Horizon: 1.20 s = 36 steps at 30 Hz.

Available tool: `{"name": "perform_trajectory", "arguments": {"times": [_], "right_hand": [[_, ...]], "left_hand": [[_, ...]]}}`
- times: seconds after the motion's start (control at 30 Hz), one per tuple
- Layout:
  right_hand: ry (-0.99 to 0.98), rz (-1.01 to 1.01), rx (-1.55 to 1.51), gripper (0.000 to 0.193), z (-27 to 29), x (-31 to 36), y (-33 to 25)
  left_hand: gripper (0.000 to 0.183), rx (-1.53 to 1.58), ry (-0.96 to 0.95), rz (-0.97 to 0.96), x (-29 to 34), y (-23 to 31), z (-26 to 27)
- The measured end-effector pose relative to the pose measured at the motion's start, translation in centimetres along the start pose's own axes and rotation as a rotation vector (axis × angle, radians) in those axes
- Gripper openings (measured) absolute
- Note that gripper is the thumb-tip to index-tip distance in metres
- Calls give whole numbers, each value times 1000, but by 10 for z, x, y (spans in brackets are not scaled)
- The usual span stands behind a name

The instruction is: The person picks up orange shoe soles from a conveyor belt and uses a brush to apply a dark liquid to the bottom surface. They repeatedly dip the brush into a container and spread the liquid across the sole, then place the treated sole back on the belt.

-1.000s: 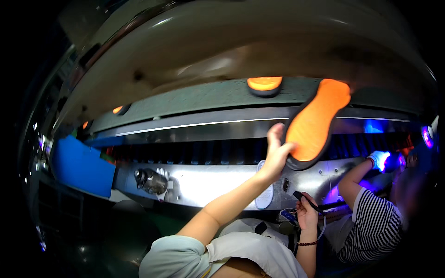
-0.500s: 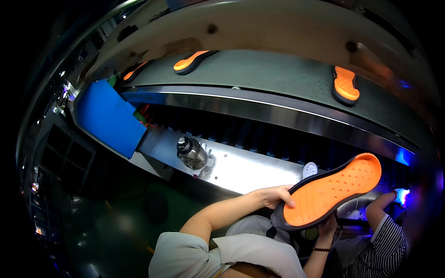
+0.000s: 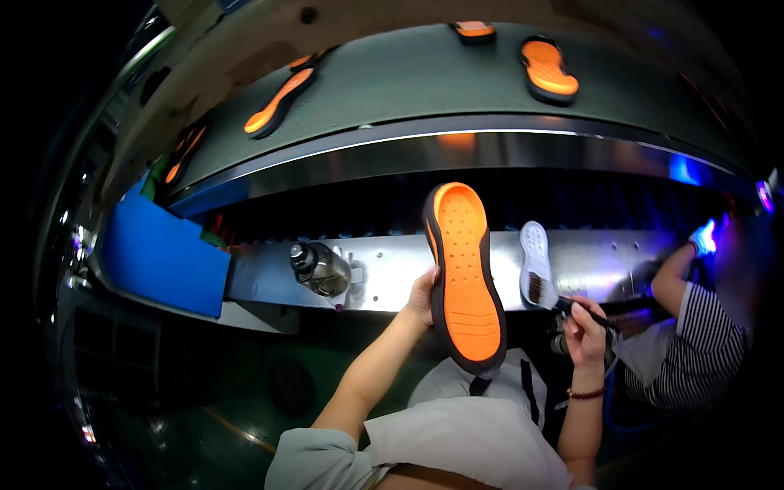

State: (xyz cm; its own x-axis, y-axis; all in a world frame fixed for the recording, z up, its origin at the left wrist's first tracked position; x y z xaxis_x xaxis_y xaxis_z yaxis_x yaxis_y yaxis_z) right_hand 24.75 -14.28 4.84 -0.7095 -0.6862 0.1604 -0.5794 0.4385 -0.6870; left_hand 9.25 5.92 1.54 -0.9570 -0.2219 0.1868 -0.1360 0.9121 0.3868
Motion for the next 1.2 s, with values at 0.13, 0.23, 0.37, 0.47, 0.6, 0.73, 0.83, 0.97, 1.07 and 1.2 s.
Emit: {"name": "perform_trajectory", "arguments": {"times": [0.13, 0.23, 0.37, 0.47, 0.6, 0.73, 0.83, 0.97, 1.07, 1.2], "right_hand": [[-214, -30, 156, 16, -40, -7, -16], [-287, -22, 298, 18, -61, -32, -18], [-273, 19, 387, 17, -65, -59, -33], [-316, 55, 431, 17, -69, -71, -49], [-421, 354, 699, 14, -81, -71, -59], [-510, 652, 1116, 12, -98, -31, -52], [-586, 713, 1250, 10, -87, 7, -41], [-811, 297, 1124, 13, -46, 19, -39], [-664, 48, 952, 11, -53, -6, -62], [-490, 326, 731, 12, -77, -53, -100]], "left_hand": [[86, -83, -75, -5, -9, -11, -57], [87, -127, -34, -46, -20, -29, -60], [87, -141, -158, -43, -28, -52, -96], [86, -137, -122, -50, -36, -66, -95], [78, -184, -131, -113, -58, -82, -85], [79, -348, 229, -216, -63, -76, -77], [75, -249, 205, -271, -59, -52, -69], [73, -220, 144, -291, -51, -39, -58], [78, -190, 60, -225, -52, -55, -72], [88, -141, -332, -24, -62, -82, -127]]}}
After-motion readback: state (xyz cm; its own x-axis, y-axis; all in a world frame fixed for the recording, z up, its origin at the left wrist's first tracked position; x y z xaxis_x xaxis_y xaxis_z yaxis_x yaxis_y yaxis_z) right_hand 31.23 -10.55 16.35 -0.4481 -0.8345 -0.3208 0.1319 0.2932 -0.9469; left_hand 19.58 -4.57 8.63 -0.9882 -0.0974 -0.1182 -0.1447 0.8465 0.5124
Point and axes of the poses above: each hand's wrist, its own x-axis away from the middle knuckle, its own z-axis out of the back of the hand, y = z × x, the point moved 6 cm from there along -x, towards the middle knuckle, and after that the axes turned 4 degrees about z, right-handed, at the moved point
